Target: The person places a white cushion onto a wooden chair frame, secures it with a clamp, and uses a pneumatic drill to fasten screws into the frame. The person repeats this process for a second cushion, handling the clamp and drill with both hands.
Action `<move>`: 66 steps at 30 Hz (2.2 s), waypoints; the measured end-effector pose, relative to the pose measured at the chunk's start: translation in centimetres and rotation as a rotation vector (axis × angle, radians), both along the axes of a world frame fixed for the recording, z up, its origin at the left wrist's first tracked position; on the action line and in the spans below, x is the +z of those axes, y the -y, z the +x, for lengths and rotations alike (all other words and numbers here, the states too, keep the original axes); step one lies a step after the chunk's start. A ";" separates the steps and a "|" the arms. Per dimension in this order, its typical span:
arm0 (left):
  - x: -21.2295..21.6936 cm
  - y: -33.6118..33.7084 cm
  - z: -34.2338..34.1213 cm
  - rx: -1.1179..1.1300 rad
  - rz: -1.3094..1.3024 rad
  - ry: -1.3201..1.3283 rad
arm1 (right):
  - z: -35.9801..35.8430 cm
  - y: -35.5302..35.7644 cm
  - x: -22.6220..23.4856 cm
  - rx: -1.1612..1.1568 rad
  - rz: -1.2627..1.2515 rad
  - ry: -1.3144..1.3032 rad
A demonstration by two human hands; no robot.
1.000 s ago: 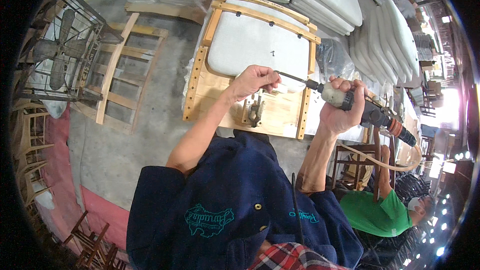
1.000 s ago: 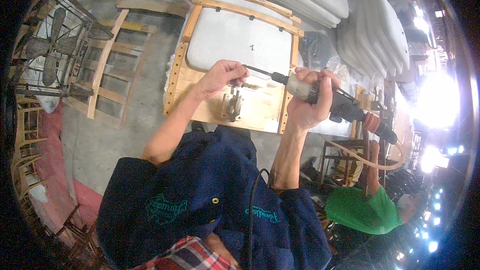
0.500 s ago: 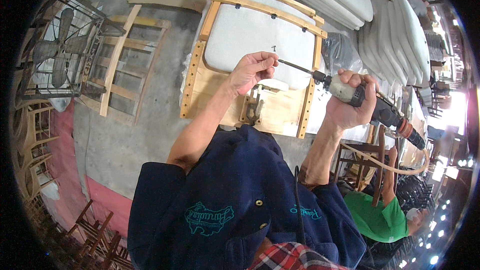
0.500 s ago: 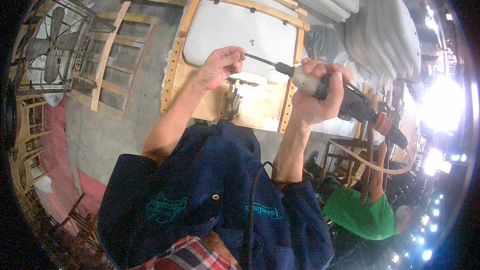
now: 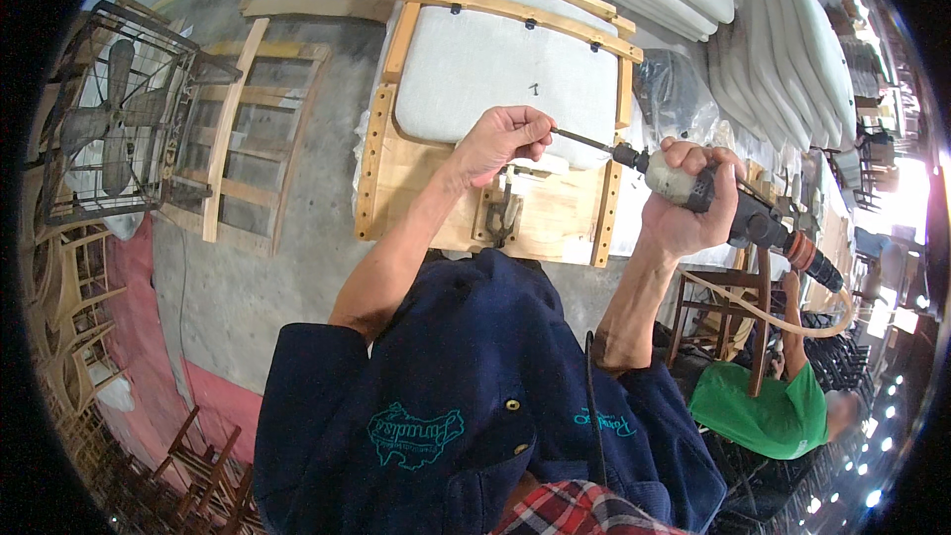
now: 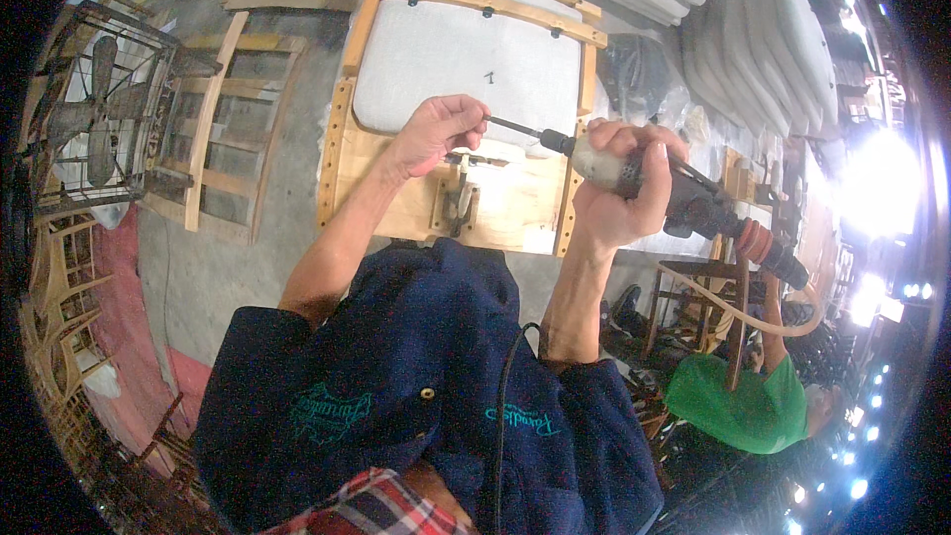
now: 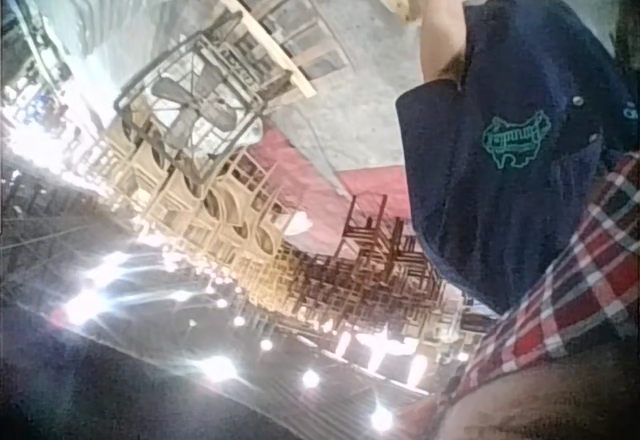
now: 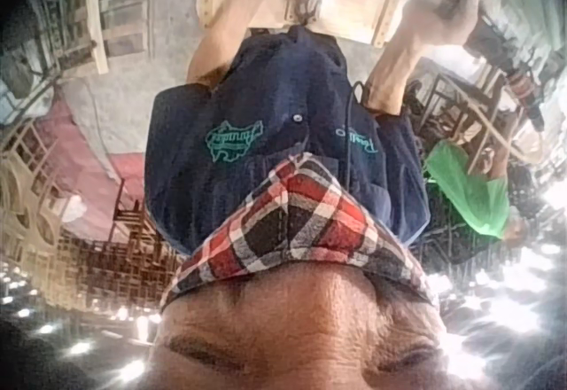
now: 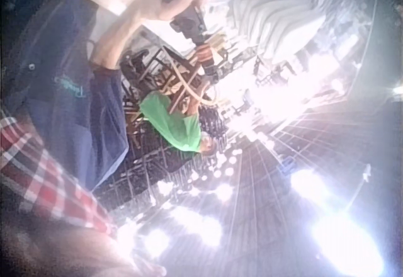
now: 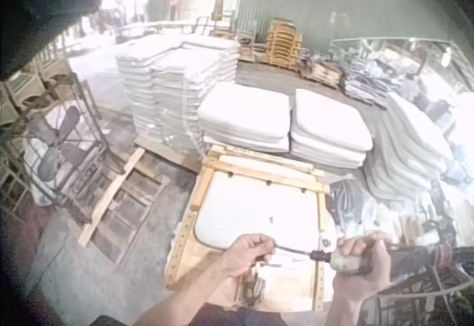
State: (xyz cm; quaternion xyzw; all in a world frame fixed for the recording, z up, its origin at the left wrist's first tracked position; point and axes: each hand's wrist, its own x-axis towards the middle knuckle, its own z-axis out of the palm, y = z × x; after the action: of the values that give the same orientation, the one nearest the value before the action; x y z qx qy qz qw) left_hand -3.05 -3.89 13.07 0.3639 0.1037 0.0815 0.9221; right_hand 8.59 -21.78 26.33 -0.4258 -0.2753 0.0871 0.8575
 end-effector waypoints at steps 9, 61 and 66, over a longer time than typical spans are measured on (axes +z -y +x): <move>-0.8 -2.0 4.8 0.071 0.114 -0.076 | 1.6 -3.9 -1.6 -0.068 0.060 0.094; -13.2 -19.5 18.5 0.514 1.855 -0.030 | 18.9 -21.9 -16.1 -0.320 -0.627 0.934; -13.7 -20.1 18.7 0.483 1.817 0.047 | 18.7 -22.5 -16.7 -0.395 -0.661 0.899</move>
State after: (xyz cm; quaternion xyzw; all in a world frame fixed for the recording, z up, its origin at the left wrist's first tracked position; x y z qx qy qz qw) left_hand 15.65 16.25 -0.64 0.9110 0.0544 0.3277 0.2446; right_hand 27.31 0.73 9.61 -0.7086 -0.4854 -0.1820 0.4786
